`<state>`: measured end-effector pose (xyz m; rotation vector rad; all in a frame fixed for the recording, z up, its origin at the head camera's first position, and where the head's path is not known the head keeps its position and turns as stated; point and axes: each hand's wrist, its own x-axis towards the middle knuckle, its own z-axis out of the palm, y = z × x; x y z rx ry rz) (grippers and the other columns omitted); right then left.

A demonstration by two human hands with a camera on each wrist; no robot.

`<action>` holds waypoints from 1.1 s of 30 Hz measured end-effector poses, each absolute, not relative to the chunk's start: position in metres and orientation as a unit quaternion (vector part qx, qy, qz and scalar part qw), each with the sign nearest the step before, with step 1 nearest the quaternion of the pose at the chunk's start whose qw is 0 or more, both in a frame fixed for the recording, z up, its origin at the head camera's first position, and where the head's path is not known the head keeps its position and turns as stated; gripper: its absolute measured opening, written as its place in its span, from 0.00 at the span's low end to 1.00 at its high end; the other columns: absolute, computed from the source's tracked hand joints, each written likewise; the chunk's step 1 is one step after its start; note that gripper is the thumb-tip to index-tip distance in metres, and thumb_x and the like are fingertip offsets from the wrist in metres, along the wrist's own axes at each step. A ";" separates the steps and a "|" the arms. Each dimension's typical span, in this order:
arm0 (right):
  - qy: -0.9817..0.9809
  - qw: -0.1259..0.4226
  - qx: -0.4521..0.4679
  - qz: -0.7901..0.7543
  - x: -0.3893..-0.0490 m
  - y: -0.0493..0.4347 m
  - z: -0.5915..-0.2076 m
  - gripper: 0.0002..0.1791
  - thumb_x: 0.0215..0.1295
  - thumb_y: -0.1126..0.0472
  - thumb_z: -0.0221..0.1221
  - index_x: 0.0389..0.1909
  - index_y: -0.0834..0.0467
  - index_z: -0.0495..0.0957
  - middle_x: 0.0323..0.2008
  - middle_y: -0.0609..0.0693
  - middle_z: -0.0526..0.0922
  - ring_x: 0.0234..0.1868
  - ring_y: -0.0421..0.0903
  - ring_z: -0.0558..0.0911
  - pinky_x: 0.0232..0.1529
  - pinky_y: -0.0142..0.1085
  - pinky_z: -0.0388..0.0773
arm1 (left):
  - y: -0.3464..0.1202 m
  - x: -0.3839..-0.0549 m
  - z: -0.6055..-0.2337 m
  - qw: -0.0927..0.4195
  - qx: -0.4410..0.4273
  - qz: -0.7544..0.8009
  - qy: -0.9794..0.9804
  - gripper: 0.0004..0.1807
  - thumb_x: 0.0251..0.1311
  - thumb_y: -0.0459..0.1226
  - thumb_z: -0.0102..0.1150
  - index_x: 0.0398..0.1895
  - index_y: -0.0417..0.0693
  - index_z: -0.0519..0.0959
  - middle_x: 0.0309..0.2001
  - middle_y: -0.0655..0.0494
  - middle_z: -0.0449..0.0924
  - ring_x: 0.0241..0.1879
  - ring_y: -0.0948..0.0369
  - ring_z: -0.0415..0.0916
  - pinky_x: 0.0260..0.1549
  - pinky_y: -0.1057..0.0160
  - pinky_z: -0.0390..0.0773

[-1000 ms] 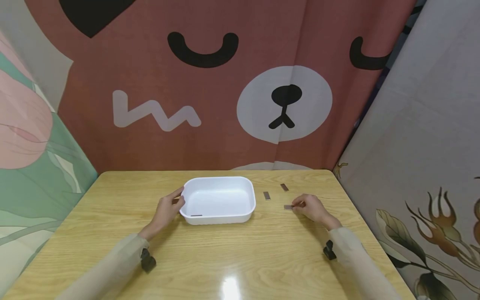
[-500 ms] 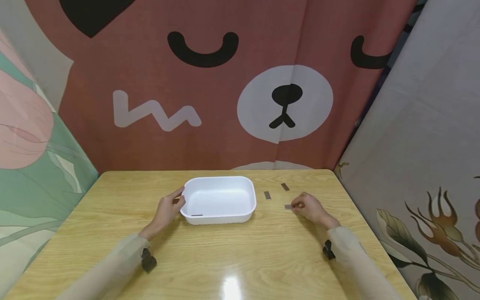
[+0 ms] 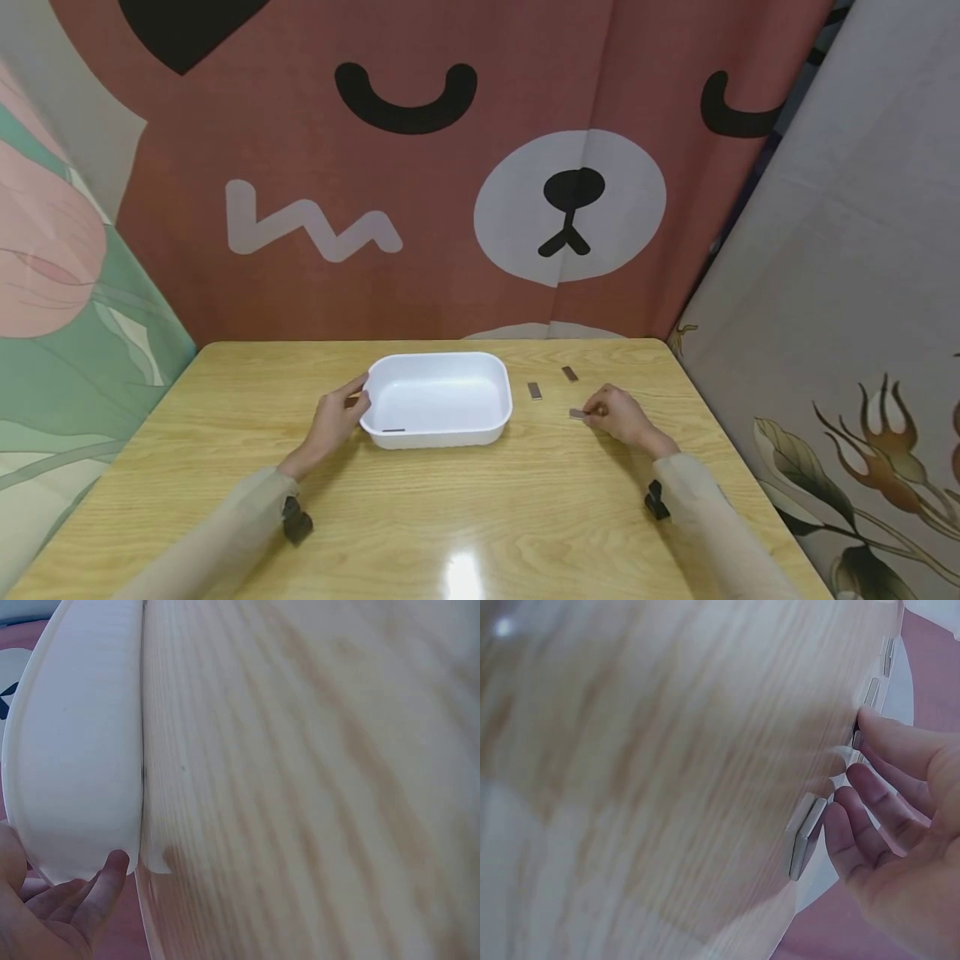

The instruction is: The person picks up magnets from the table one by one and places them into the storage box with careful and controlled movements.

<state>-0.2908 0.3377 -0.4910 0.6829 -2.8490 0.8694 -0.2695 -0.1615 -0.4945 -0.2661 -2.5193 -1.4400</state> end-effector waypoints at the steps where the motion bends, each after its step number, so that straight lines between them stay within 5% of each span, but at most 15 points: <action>1: -0.932 0.042 0.223 0.284 -0.291 0.337 -0.491 0.05 0.58 0.68 0.68 0.36 0.63 0.85 0.34 0.54 0.77 0.26 0.41 0.67 0.23 0.32 0.67 | -0.162 -0.269 -0.495 0.114 -0.091 -0.491 -0.859 0.25 0.69 0.31 0.50 0.68 0.32 0.68 0.61 0.35 0.74 0.51 0.45 0.80 0.44 0.60 0.84; 22: -0.937 0.054 0.210 0.274 -0.291 0.335 -0.492 0.05 0.57 0.69 0.69 0.34 0.64 0.83 0.30 0.52 0.78 0.25 0.42 0.69 0.23 0.32 0.67 | -0.162 -0.269 -0.494 0.113 -0.095 -0.494 -0.857 0.25 0.69 0.31 0.51 0.68 0.31 0.67 0.62 0.35 0.72 0.51 0.45 0.80 0.44 0.63 0.83; 33: -0.928 0.044 0.220 0.297 -0.291 0.334 -0.493 0.06 0.58 0.72 0.67 0.36 0.65 0.80 0.29 0.50 0.82 0.28 0.42 0.78 0.27 0.31 0.76 | -0.162 -0.272 -0.495 0.114 -0.092 -0.494 -0.857 0.25 0.68 0.30 0.51 0.68 0.31 0.68 0.61 0.34 0.73 0.52 0.45 0.80 0.44 0.63 0.83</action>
